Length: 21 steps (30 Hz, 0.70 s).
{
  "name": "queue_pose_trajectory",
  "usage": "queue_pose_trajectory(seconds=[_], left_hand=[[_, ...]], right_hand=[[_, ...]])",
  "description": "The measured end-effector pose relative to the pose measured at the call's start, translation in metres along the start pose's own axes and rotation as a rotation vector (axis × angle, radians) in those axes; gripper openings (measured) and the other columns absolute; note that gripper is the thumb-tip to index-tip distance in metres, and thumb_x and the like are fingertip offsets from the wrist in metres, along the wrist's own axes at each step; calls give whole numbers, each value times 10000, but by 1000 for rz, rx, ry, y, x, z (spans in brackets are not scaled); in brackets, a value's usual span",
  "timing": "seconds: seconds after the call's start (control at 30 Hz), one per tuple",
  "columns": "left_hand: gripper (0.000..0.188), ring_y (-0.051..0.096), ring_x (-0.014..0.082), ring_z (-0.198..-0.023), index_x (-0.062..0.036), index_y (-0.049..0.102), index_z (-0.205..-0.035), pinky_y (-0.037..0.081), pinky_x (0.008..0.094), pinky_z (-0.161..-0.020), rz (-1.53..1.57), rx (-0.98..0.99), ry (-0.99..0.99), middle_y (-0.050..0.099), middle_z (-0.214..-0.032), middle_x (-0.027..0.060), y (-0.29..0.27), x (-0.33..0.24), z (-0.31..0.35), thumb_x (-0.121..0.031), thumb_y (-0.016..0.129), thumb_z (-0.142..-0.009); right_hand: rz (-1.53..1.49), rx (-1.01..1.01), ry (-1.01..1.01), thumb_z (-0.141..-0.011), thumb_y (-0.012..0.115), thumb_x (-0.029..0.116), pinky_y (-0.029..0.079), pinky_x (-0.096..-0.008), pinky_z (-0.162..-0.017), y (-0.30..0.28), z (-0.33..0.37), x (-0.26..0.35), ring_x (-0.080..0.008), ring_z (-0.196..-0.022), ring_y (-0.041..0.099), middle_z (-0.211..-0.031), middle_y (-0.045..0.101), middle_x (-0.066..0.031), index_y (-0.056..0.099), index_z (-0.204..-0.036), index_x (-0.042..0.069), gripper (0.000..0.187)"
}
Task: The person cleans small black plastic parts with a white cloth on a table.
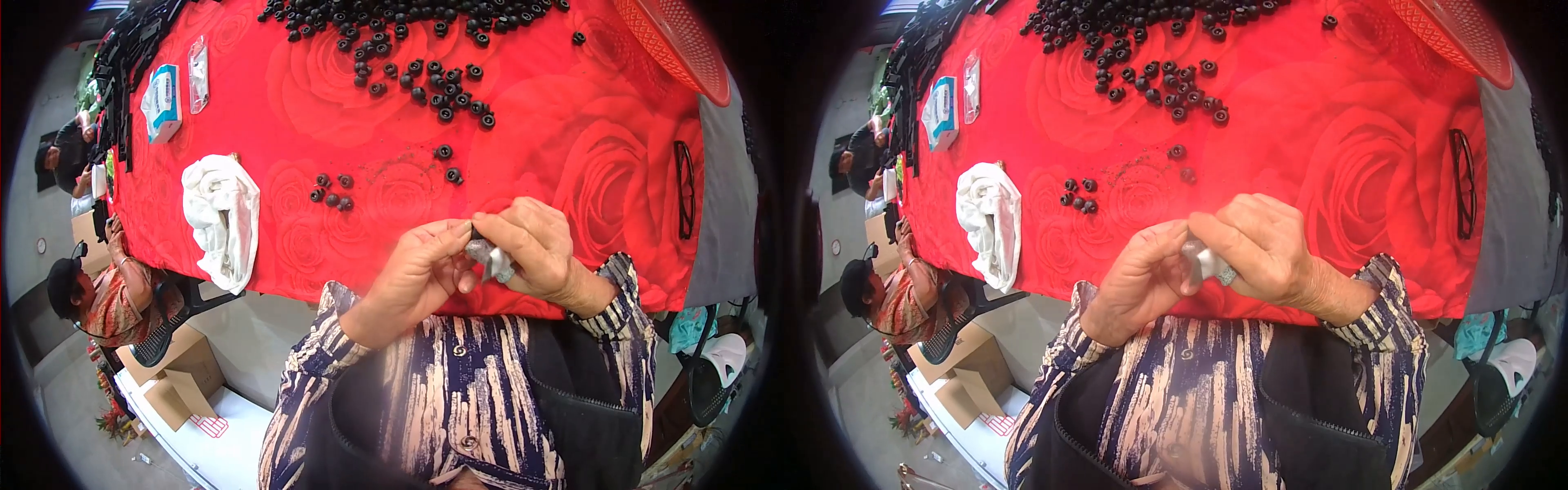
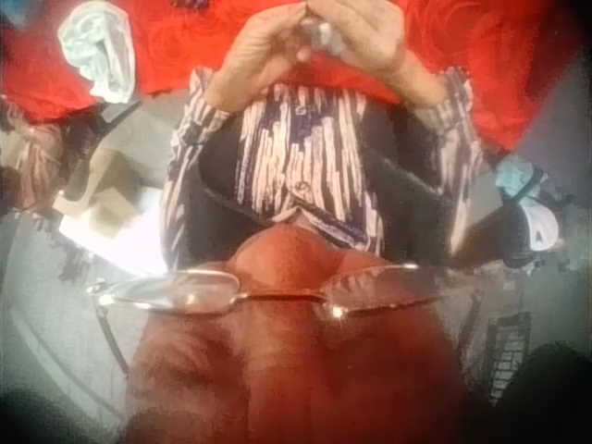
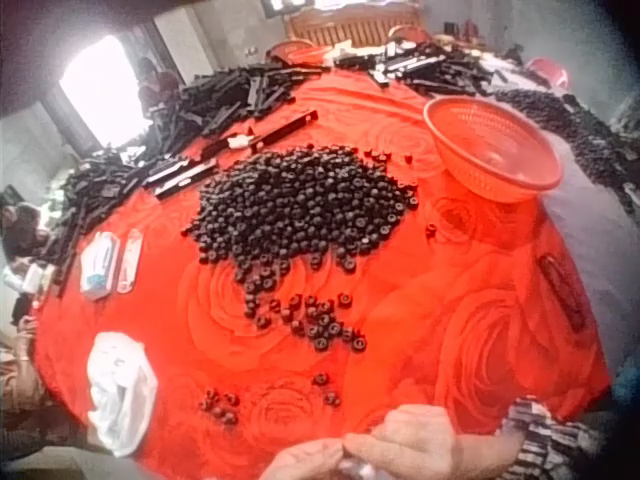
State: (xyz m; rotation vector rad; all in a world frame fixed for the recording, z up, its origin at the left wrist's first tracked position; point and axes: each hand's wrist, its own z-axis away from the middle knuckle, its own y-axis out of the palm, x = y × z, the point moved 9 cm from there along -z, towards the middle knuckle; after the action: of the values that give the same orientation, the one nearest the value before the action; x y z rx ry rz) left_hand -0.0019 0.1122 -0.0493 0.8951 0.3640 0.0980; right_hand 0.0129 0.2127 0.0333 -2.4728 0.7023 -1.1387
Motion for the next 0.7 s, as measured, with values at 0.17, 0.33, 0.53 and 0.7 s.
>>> queue_pose_trajectory(seconds=[0.17,0.33,0.53,0.7], left_hand=[[155,573,86,-716,-30,602,-1021,467,242,-556,6,-16,16,631,-881,17,-6,2,-1,-149,554,-933],[141,568,80,-687,-44,618,-974,471,242,-546,26,28,27,631,-842,12,0,5,-3,-169,576,-924],[155,567,77,-682,-30,613,-1006,475,237,-563,-14,-43,49,633,-851,14,-3,2,3,-155,574,-924],[167,575,74,-701,-18,609,-1043,487,220,-597,-64,-77,111,641,-886,21,-5,-7,5,-125,578,-919]], right_hand=[[72,-28,-115,-641,720,97,373,-305,-443,-2,2,9,-176,-536,509,-704,524,-67,610,-1001,-60,408],[120,-48,-81,-654,737,61,347,-307,-426,-4,4,11,-163,-492,460,-660,501,-56,610,-958,-53,348],[42,-77,-103,-630,725,39,346,-307,-424,-3,0,13,-165,-488,458,-638,487,-49,606,-931,-49,336],[55,-76,-101,-610,719,25,362,-308,-435,-3,3,10,-179,-488,467,-638,485,-54,592,-907,-33,328]])
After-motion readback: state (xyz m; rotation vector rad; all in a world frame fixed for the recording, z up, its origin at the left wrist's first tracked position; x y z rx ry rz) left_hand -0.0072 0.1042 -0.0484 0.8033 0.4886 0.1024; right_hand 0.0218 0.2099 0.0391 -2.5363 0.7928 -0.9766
